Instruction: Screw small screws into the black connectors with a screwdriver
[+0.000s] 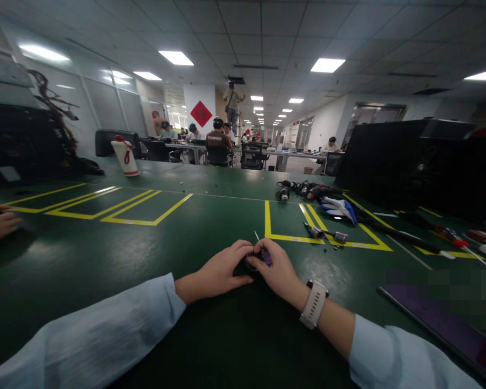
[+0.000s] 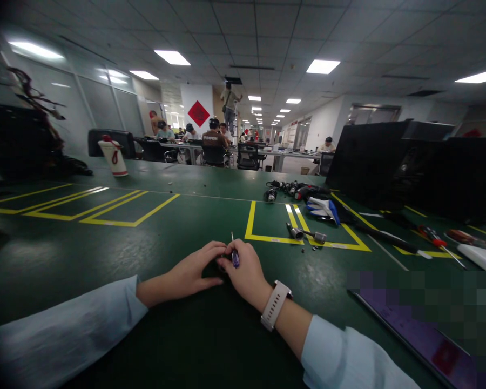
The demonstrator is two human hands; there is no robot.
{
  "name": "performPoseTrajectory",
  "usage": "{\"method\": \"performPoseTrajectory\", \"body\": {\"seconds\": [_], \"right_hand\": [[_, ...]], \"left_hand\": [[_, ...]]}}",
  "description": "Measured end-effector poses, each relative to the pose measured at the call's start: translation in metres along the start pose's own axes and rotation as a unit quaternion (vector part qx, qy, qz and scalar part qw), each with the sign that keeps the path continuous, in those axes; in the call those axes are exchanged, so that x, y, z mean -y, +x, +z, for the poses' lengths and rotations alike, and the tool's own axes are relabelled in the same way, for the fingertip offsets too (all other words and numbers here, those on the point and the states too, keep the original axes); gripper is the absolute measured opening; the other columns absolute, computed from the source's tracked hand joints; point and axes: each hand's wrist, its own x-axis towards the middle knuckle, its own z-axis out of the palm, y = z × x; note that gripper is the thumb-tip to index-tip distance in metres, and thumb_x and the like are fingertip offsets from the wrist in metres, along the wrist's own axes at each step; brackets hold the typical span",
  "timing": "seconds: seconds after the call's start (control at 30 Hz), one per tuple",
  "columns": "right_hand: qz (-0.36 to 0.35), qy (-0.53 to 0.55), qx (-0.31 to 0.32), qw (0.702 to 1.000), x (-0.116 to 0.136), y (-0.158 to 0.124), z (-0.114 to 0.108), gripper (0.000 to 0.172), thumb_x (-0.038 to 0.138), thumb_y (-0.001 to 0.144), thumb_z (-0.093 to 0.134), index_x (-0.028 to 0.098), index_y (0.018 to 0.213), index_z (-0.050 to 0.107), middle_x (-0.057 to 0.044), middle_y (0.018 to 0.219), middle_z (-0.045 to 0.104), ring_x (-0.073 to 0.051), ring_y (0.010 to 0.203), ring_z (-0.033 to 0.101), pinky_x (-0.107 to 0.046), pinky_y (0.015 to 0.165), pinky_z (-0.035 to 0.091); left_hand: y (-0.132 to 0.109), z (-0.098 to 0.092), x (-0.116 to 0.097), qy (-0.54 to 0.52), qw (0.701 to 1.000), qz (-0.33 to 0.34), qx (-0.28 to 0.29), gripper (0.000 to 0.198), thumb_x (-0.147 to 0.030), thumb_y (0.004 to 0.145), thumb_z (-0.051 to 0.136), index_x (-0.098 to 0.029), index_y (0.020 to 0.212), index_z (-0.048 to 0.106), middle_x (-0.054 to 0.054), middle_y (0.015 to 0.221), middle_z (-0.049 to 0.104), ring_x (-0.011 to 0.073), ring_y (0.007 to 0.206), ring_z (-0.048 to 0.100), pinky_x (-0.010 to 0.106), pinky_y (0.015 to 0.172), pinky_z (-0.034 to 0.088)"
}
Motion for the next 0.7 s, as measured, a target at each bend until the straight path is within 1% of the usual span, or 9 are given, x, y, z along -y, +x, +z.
{"method": "performPoseTrajectory", "body": {"seconds": [0.07,0.13,0.23,0.3,0.37,0.5,0.6,0.7], "right_hand": [[0.023,0.072,0.016,0.997,0.0035,-0.0019,0.0021,0.012,0.021,0.072,0.063,0.019,0.075,0.051,0.003,0.071,0.052,-0.015,0.068,0.049,-0.027,0.061,0.039],[0.044,0.147,0.032,0.988,0.0052,-0.0031,0.0022,0.015,0.026,0.071,0.065,0.019,0.075,0.052,0.003,0.071,0.052,-0.014,0.067,0.049,-0.027,0.061,0.039],[0.071,0.265,0.033,0.961,0.0049,-0.0034,0.001,0.019,0.034,0.072,0.065,0.019,0.074,0.054,0.002,0.072,0.052,-0.014,0.069,0.049,-0.027,0.063,0.04],[0.085,0.319,0.027,0.944,0.0034,-0.0032,0.0006,0.021,0.037,0.073,0.064,0.018,0.074,0.054,0.002,0.073,0.053,-0.014,0.07,0.049,-0.026,0.064,0.04],[0.094,0.346,0.021,0.933,0.0015,-0.0029,0.0012,0.022,0.038,0.073,0.064,0.018,0.074,0.056,0.002,0.073,0.053,-0.013,0.07,0.049,-0.026,0.064,0.04],[0.096,0.371,0.008,0.923,-0.0002,-0.0027,0.0027,0.021,0.038,0.074,0.063,0.018,0.076,0.058,0.001,0.073,0.054,-0.013,0.069,0.048,-0.025,0.064,0.039],[0.081,0.37,0.0,0.925,0.0019,-0.0034,0.0018,0.019,0.036,0.074,0.064,0.018,0.075,0.059,0.001,0.073,0.055,-0.013,0.069,0.049,-0.026,0.065,0.04],[0.056,0.353,0.004,0.934,0.0044,-0.0047,0.0,0.017,0.035,0.075,0.063,0.018,0.075,0.059,0.001,0.075,0.057,-0.014,0.072,0.051,-0.026,0.068,0.04]], "left_hand": [[-0.0002,0.0003,0.0015,-0.004,1.0,0.006,-0.007,0.041,-0.019,0.077,0.06,-0.022,0.116,0.046,0.006,0.115,0.051,0.0203,0.107,0.05,0.037,0.091,0.043],[-0.0009,0.0002,0.0036,-0.011,1.0,0.011,-0.02,0.036,-0.013,0.079,0.056,-0.022,0.113,0.048,0.005,0.11,0.053,0.0183,0.103,0.051,0.034,0.089,0.044],[-0.0022,0.0,0.0058,-0.021,0.999,0.012,-0.038,0.033,-0.015,0.081,0.054,-0.023,0.113,0.049,0.004,0.11,0.053,0.0175,0.101,0.052,0.034,0.088,0.044],[-0.0027,0.0,0.0061,-0.028,0.999,0.01,-0.043,0.032,-0.017,0.082,0.054,-0.023,0.114,0.049,0.005,0.111,0.052,0.0179,0.101,0.052,0.034,0.088,0.044],[-0.003,0.0,0.0059,-0.033,0.998,0.011,-0.049,0.033,-0.018,0.083,0.054,-0.024,0.115,0.048,0.005,0.113,0.051,0.0181,0.102,0.052,0.035,0.089,0.044],[-0.0036,0.0,0.0054,-0.039,0.997,0.029,-0.058,0.038,-0.015,0.082,0.053,-0.025,0.118,0.046,0.005,0.117,0.049,0.0181,0.107,0.049,0.035,0.093,0.043],[-0.0045,-0.0001,0.0054,-0.037,0.997,0.038,-0.058,0.041,-0.011,0.082,0.052,-0.026,0.119,0.044,0.004,0.12,0.047,0.0176,0.109,0.048,0.035,0.094,0.042],[-0.0057,-0.0011,0.0051,-0.036,0.997,0.039,-0.05,0.045,-0.008,0.081,0.05,-0.027,0.121,0.042,0.004,0.123,0.045,0.0176,0.111,0.047,0.035,0.094,0.043]]}}
